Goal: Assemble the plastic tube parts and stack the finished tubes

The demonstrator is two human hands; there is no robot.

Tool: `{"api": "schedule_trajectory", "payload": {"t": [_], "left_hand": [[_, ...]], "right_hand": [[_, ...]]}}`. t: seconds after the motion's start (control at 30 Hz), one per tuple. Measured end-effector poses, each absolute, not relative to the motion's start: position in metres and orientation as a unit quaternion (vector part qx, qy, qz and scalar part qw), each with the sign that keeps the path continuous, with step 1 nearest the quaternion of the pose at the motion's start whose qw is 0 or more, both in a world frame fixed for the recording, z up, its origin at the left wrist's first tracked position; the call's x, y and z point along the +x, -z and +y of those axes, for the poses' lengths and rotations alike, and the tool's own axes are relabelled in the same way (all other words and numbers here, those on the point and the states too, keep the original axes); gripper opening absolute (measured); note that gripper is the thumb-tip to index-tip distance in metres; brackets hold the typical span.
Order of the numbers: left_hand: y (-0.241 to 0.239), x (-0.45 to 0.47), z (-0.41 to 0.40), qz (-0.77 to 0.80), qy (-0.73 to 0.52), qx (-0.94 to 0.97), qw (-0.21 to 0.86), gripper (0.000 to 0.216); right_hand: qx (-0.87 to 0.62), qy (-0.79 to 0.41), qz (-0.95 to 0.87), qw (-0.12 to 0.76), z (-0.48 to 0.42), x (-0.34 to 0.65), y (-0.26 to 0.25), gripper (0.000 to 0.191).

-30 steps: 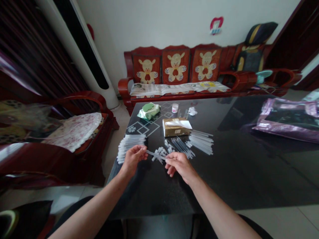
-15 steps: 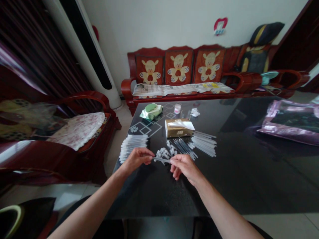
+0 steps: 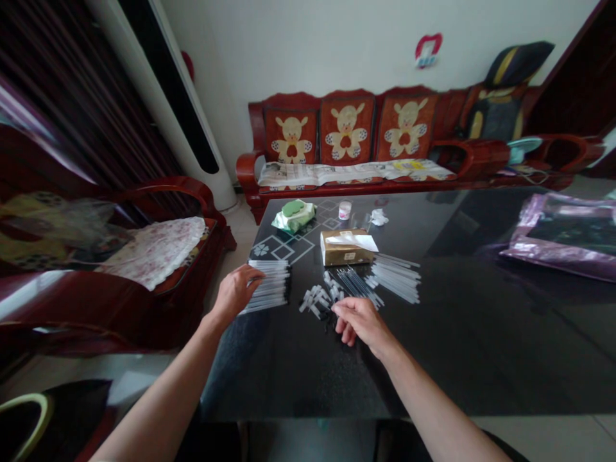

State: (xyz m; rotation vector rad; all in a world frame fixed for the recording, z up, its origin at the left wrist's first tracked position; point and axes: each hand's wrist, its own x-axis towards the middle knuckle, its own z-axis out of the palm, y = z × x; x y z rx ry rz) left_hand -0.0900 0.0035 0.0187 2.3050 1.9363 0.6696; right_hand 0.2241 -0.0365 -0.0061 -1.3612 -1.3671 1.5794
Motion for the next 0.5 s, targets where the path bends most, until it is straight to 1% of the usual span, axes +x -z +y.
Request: {"api": "schedule_trajectory", "payload": {"t": [0.1,0.23,0.4,0.5], "left_hand": [[-0.014,-0.093,0.006,0.639,-0.182,0.748,-0.006,0.016],[-0.008,-0.089,0.007,0.636,-0.158,0.755,-0.031,0.016],[-0.006,-0.091,0.009,0.62,-0.168,0.766,-0.041,0.016],[-0.004,-0.087,0.009,0.601,-0.192,0.776,-0.03,0.016]], "right_hand": [[-0.514,-0.603,-0.524,0.313,-0.037,0.223,0.007,0.039],[-0.528,-0.588,-0.518,0.328,-0.035,0.228,0.003,0.039],[-0.555,-0.56,-0.493,0.369,-0.026,0.245,-0.005,0.04],[-0.582,-0.519,-0.484,0.397,-0.018,0.262,-0.006,0.04]]}}
